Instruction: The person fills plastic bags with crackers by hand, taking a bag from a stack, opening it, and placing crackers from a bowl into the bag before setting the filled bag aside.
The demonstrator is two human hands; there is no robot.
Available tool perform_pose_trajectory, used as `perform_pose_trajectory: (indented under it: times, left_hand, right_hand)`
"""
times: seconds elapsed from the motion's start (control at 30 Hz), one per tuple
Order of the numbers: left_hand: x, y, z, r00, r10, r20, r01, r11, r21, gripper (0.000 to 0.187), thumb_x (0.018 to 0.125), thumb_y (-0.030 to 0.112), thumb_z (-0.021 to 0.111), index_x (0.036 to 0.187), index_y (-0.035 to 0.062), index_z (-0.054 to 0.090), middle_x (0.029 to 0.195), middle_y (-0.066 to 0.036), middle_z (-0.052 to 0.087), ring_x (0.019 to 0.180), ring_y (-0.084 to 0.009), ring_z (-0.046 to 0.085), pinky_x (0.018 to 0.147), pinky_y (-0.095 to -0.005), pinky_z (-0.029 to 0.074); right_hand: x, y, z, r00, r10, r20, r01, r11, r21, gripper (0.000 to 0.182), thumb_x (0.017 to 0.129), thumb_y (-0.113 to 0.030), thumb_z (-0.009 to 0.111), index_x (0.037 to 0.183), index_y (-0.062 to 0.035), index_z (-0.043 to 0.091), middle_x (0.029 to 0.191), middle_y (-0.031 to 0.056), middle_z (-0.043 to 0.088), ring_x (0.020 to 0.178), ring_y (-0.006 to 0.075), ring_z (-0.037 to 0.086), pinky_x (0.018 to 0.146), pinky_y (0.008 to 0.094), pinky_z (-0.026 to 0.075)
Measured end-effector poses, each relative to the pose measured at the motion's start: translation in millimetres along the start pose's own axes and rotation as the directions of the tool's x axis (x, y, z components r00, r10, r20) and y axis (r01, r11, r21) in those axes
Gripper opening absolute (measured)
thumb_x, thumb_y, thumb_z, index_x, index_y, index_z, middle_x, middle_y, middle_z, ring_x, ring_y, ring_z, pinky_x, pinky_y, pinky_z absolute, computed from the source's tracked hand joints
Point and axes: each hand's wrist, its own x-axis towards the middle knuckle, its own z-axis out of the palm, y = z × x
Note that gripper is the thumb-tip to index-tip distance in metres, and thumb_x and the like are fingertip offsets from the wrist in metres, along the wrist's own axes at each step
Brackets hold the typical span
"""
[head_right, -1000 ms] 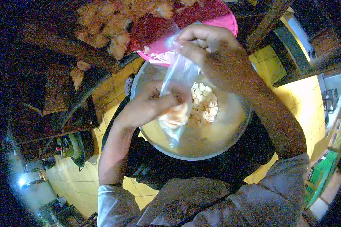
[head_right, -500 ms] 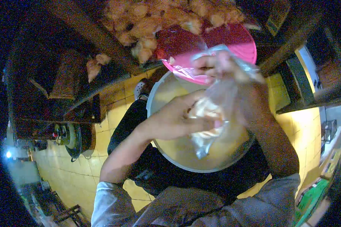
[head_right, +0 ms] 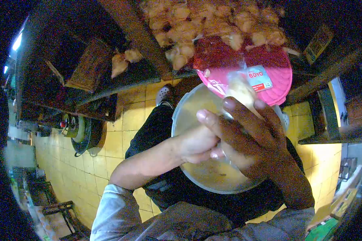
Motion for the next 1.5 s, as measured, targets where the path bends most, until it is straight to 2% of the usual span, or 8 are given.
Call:
perform_pose_trajectory:
  times: [0.23,0.3,0.47,0.6,0.7,0.77,1.17,1.5]
  left_hand:
    - [17,16,12,0.919,0.335,-0.208,-0.356,0.932,-0.070,0.023,0.102,0.034,0.044,0.097,0.0127,0.053,0.071,0.003,0.051,0.061,-0.0096,0.049,0.057,-0.0234,0.040]
    - [16,19,-5,0.969,0.168,0.179,-0.103,0.941,-0.323,0.023,0.102,0.033,0.044,0.097,0.0122,0.053,0.066,0.005,0.043,0.057,-0.0083,0.039,0.053,-0.0229,0.033]
    - [14,27,8,0.968,0.182,0.174,-0.106,0.922,-0.372,0.023,0.102,0.030,0.045,0.100,0.0090,0.053,0.065,0.004,0.042,0.056,-0.0084,0.038,0.052,-0.0235,0.033]
    - [6,36,22,0.984,0.171,-0.055,-0.180,0.949,-0.260,0.021,0.103,0.024,0.043,0.099,0.0062,0.054,0.069,-0.001,0.051,0.058,-0.0105,0.046,0.053,-0.0249,0.037]
    - [15,25,-9,0.955,0.272,0.119,-0.257,0.958,-0.125,0.025,0.103,0.023,0.044,0.093,0.0043,0.057,0.069,-0.004,0.055,0.060,-0.0101,0.050,0.052,-0.0249,0.039]
    - [12,32,-6,0.995,0.052,-0.087,-0.019,0.940,0.341,0.028,0.102,0.023,0.045,0.087,0.0039,0.058,0.066,-0.003,0.054,0.059,-0.0091,0.049,0.051,-0.0253,0.039]
    - [1,35,8,0.923,0.378,0.071,0.045,-0.289,0.956,0.017,0.088,0.018,0.053,0.093,0.0023,0.058,0.080,-0.018,0.063,0.077,-0.0374,0.063,0.074,-0.0477,0.049]
    - [8,32,7,0.624,0.693,0.360,-0.232,-0.276,0.933,0.013,0.077,0.015,0.069,0.086,0.0072,0.064,0.078,-0.009,0.064,0.071,-0.0305,0.064,0.063,-0.0396,0.047]
  right_hand:
    - [1,25,7,0.934,0.322,-0.153,-0.248,0.895,0.372,0.018,0.078,-0.026,0.065,0.079,-0.0094,0.058,0.114,0.0114,0.057,0.108,0.0263,0.053,0.089,0.0432,0.041]
    - [-3,30,16,0.834,0.551,-0.009,-0.429,0.659,0.618,0.034,0.088,-0.038,0.056,0.072,-0.0079,0.051,0.084,0.0086,0.060,0.082,0.0260,0.058,0.071,0.0374,0.045]
    - [-7,36,6,0.662,0.631,0.404,-0.308,-0.263,0.915,0.041,0.099,-0.046,0.047,0.082,-0.0092,0.053,0.064,0.0003,0.049,0.056,0.0065,0.043,0.051,0.0227,0.031]
    - [-2,25,1,0.581,0.740,0.339,-0.331,-0.166,0.929,0.034,0.099,-0.039,0.051,0.082,-0.0097,0.054,0.064,-0.0012,0.049,0.057,0.0078,0.046,0.052,0.0214,0.034]
    - [-5,33,-7,0.692,0.702,0.170,-0.536,0.342,0.772,0.023,0.091,-0.032,0.064,0.085,-0.0113,0.056,0.070,-0.0014,0.052,0.066,0.0148,0.054,0.061,0.0269,0.043]
    - [-8,46,-7,0.985,0.119,-0.121,-0.126,0.991,-0.051,0.017,0.081,-0.021,0.072,0.086,-0.0089,0.061,0.083,0.0012,0.059,0.082,0.0241,0.059,0.076,0.0410,0.048]
    - [-1,34,4,0.942,0.304,0.143,-0.334,0.890,0.310,0.022,0.084,-0.030,0.064,0.087,-0.0082,0.065,0.088,0.0102,0.067,0.086,0.0316,0.063,0.078,0.0456,0.046]
    - [-6,37,11,0.633,0.736,0.239,-0.457,0.106,0.883,0.020,0.084,-0.011,0.073,0.088,-0.0056,0.054,0.084,0.0055,0.063,0.078,0.0128,0.060,0.069,0.0251,0.048]
